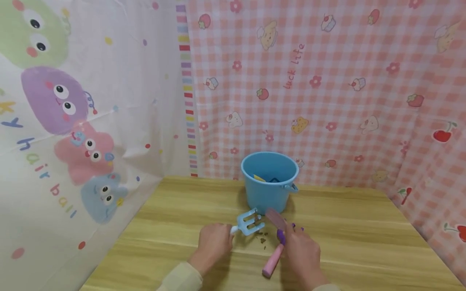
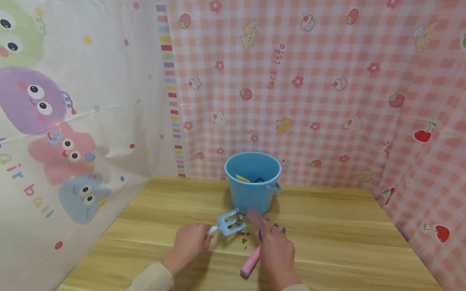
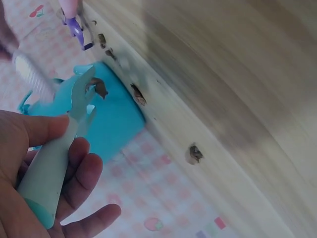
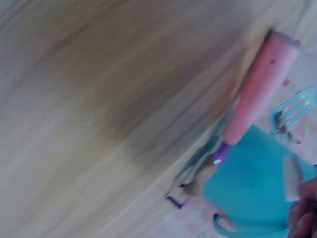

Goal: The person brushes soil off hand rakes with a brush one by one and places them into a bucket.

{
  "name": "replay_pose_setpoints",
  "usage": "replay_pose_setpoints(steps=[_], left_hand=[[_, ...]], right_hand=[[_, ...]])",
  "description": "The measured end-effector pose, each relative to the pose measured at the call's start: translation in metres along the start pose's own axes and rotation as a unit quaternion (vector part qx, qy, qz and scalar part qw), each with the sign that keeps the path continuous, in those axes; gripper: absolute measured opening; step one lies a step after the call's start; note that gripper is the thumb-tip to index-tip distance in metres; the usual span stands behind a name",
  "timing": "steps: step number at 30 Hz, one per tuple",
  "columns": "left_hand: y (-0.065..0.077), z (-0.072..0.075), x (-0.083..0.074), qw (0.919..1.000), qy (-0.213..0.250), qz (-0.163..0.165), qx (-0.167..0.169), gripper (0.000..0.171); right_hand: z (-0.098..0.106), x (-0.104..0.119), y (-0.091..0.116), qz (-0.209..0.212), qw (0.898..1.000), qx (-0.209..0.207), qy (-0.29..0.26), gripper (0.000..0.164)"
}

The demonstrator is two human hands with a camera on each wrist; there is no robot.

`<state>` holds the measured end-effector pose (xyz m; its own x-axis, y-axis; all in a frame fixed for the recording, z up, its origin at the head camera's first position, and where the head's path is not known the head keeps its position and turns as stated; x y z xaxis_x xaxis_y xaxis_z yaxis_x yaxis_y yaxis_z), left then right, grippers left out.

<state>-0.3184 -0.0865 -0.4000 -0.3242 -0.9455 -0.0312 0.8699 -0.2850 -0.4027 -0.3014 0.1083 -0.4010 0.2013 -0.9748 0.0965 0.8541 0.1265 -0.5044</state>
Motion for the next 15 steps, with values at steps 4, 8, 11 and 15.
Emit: replay_pose_setpoints(steps=[4,8,11,15], left_hand=[[-0.002,0.001,-0.008,0.9994,-0.023,-0.025,0.001,0.025],[-0.002,0.004,-0.014,0.9986,-0.043,-0.031,-0.004,0.024],[-0.002,0.005,-0.014,0.9985,-0.049,-0.021,-0.01,0.023],[-0.003,0.006,-0.013,0.9986,-0.051,-0.012,-0.007,0.022]], right_hand=[[0.002,0.02,-0.004,0.059,0.998,-0.028,0.003,0.031],[-0.011,0.021,-0.003,0.05,0.998,0.01,0.02,0.03],[-0.018,0.017,-0.002,0.035,0.998,0.034,0.029,0.033],[-0.017,0.015,0.001,0.028,0.998,0.039,0.027,0.04]])
Point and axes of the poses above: each hand's wrist, its own y-axis away from the middle knuckle, its own z-axis out of the back of the hand, x = y × z, the point moved 10 cm from there along -y, towards the middle knuckle, and after that the axes turned 4 degrees about x, right-handed, at the moved point
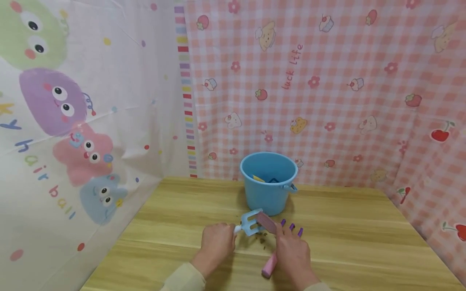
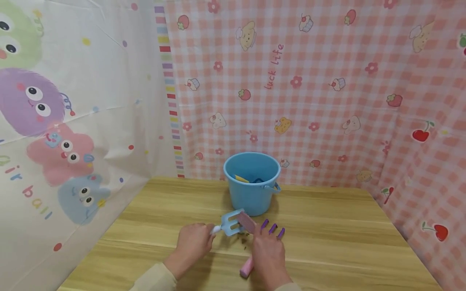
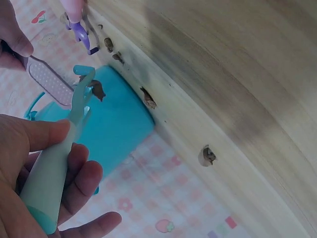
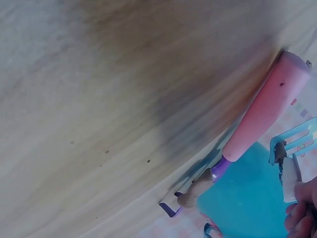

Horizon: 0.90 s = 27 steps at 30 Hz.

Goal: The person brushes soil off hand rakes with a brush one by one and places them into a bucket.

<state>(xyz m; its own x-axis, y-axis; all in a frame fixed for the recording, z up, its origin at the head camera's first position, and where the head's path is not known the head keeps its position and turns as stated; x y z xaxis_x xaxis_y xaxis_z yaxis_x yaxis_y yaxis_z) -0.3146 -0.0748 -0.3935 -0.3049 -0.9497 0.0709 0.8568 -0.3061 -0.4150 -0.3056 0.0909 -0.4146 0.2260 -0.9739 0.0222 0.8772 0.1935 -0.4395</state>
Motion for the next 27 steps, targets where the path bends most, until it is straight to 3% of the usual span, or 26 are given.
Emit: replay_pose_setpoints(steps=[11,23,27], left_hand=[[0.0,-0.001,0.003,0.9997,0.022,0.002,0.003,0.023],[0.001,-0.009,0.01,0.9968,0.078,0.01,0.013,0.03],[0.001,-0.008,0.011,0.9972,0.073,0.01,0.008,0.031]], right_hand=[[0.002,-0.011,0.006,-0.039,0.998,0.007,-0.041,0.031],[0.002,-0.02,0.006,-0.064,0.996,0.022,-0.054,0.038],[0.009,-0.012,0.007,-0.057,0.992,0.0,-0.112,0.031]])
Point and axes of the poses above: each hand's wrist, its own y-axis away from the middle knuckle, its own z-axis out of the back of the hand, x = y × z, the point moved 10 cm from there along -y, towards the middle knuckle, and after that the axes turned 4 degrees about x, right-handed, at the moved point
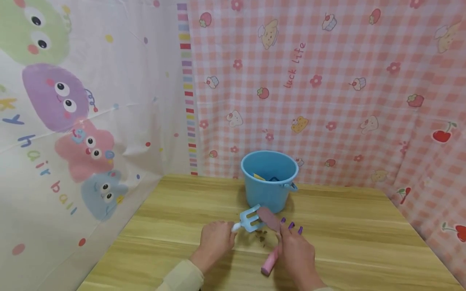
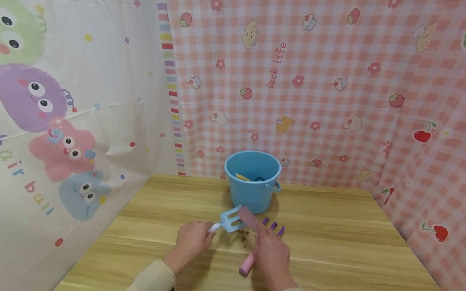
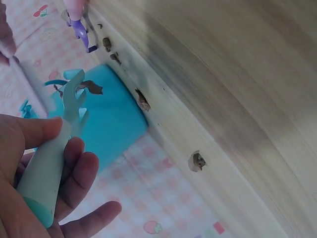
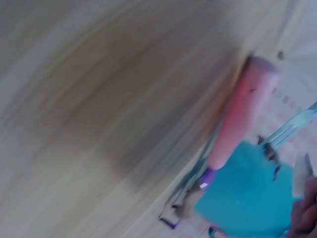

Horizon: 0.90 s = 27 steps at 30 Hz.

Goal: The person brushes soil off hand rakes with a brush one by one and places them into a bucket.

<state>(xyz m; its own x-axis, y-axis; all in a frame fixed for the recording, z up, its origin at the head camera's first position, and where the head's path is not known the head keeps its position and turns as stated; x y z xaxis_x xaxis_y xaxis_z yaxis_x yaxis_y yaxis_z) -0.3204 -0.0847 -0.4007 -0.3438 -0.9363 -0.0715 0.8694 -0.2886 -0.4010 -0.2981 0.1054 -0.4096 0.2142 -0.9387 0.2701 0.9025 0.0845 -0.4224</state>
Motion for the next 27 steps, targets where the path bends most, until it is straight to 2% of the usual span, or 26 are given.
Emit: replay_pose_setpoints(steps=[4,6,8,10,13,17,20,24,27], left_hand=[[-0.001,0.002,0.0,1.0,-0.002,-0.002,-0.003,0.035],[-0.001,0.002,0.0,1.0,0.0,-0.002,-0.005,0.035],[-0.001,0.003,0.0,1.0,0.001,-0.001,-0.008,0.034],[0.0,0.004,0.001,0.9999,0.0,-0.002,-0.012,0.033],[0.002,0.005,0.002,0.9999,-0.001,-0.007,-0.015,0.03],[0.004,0.005,0.003,0.9997,0.006,-0.007,-0.021,0.028],[0.005,0.004,0.006,0.9996,0.011,-0.003,-0.026,0.029],[0.004,0.003,0.006,0.9996,0.013,-0.003,-0.025,0.033],[0.001,0.003,0.001,0.9994,0.02,-0.013,-0.027,0.034]], right_hand=[[-0.009,0.012,0.004,0.008,0.997,0.036,-0.071,0.026],[-0.017,0.011,0.006,-0.01,0.994,0.063,-0.084,0.027],[-0.021,0.006,0.007,-0.026,0.994,0.071,-0.083,0.024],[-0.022,-0.001,0.007,-0.033,0.994,0.073,-0.073,0.02],[-0.019,-0.006,0.006,-0.012,0.998,0.052,-0.043,0.016],[-0.013,-0.005,0.007,0.03,0.999,0.017,0.021,0.021],[-0.009,-0.004,0.006,0.028,0.999,0.013,0.036,0.026],[-0.006,-0.002,0.005,-0.005,0.999,0.032,-0.035,0.027],[-0.01,0.005,0.006,-0.01,0.991,0.062,-0.117,0.027]])
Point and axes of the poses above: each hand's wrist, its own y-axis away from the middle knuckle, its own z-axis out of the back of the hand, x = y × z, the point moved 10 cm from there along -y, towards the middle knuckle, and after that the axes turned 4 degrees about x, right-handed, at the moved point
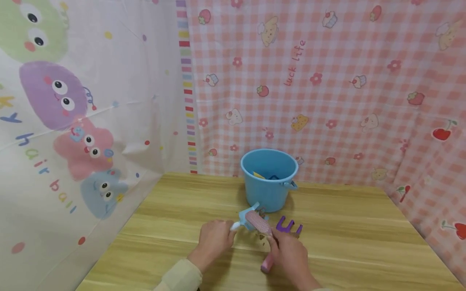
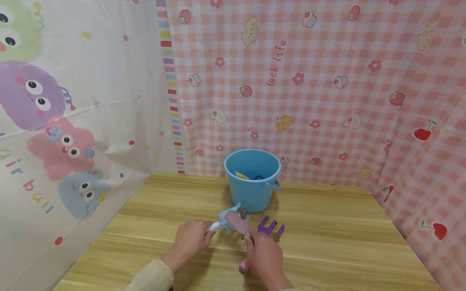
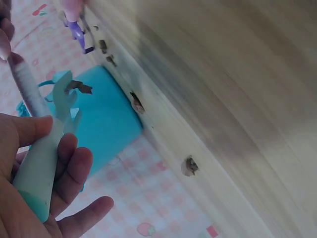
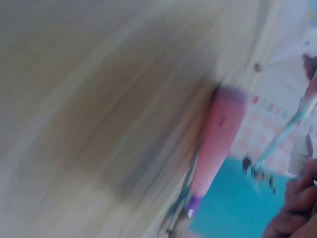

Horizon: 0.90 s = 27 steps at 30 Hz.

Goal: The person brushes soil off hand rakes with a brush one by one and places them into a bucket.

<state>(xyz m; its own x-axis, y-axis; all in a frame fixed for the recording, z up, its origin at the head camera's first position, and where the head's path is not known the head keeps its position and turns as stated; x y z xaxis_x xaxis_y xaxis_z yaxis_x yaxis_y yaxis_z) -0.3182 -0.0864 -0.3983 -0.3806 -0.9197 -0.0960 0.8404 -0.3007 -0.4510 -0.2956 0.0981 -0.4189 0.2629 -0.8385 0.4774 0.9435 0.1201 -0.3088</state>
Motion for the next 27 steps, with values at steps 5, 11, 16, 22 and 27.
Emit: replay_pose_setpoints(steps=[5,11,16,22,27], left_hand=[[-0.002,0.004,-0.007,0.9999,0.003,-0.014,-0.005,0.033],[0.0,0.005,-0.004,0.9997,-0.017,-0.01,-0.011,0.033],[0.001,0.005,-0.004,0.9997,-0.016,-0.017,-0.008,0.03],[0.001,0.004,-0.003,0.9997,-0.019,-0.013,0.008,0.029],[0.0,0.002,-0.002,0.9993,-0.024,-0.004,0.03,0.028]], right_hand=[[-0.009,0.0,0.002,-0.019,0.998,0.024,-0.058,0.032],[-0.008,-0.012,0.002,-0.033,0.999,0.011,0.003,0.032],[-0.003,-0.011,0.003,-0.002,0.998,-0.026,0.065,0.027],[0.0,0.0,0.006,0.063,0.982,-0.076,0.164,0.032],[-0.003,-0.001,0.004,0.067,0.974,-0.054,0.208,0.047]])
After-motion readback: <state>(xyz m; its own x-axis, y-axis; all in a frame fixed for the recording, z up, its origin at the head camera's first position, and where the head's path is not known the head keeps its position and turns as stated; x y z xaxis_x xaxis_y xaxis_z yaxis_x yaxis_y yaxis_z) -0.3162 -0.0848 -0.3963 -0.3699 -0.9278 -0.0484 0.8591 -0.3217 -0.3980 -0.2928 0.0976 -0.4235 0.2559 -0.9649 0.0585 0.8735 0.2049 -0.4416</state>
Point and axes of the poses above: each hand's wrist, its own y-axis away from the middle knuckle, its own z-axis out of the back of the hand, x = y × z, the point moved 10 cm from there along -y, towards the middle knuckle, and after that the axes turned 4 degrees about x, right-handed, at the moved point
